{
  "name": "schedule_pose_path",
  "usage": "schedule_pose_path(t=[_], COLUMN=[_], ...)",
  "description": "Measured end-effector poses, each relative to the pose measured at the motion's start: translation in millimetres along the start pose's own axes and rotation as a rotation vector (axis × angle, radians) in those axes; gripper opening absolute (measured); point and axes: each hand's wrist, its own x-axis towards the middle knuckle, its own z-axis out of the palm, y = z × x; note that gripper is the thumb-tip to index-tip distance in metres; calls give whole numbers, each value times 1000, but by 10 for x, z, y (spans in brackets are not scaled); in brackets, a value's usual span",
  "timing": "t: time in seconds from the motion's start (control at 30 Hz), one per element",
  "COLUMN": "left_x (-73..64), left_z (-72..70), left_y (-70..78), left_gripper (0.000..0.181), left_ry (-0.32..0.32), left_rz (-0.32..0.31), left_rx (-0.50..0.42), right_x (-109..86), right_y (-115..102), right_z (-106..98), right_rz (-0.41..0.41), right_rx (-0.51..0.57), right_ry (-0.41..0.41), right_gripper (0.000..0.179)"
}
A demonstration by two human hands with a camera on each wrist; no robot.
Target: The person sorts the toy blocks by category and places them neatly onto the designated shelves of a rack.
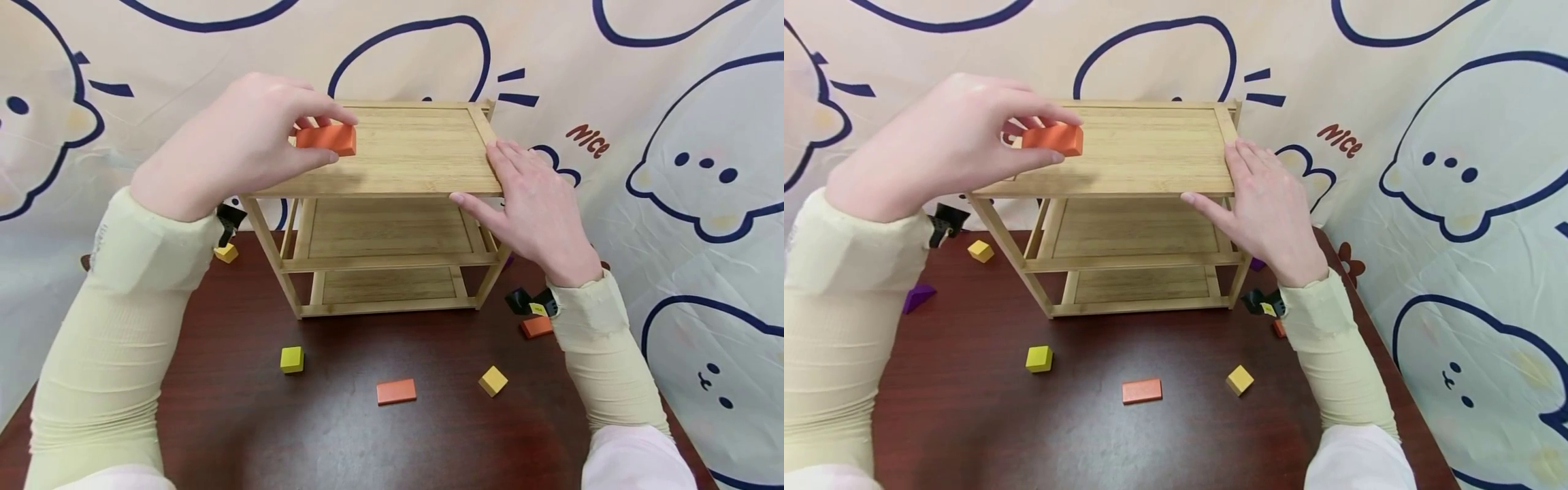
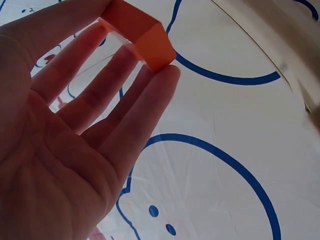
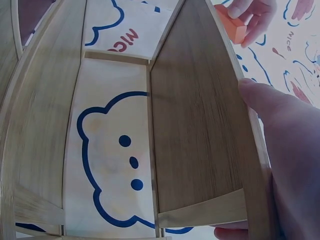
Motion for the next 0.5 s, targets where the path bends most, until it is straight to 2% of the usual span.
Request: schedule_pose_path(t=[0.23,0.5], left_x=[64,65], left_z=[32,86], left_y=[-15,-64], left_gripper=[27,36], left_ry=[-88,-182], left_rz=[-34,-103], left_rx=[-34,-36], right_x=[-4,-3], right_y=[8,4], right_z=[5,9], right_rz=[-2,0], right_rx=[1,-2], right_ry=[11,17], right_gripper=[95,95])
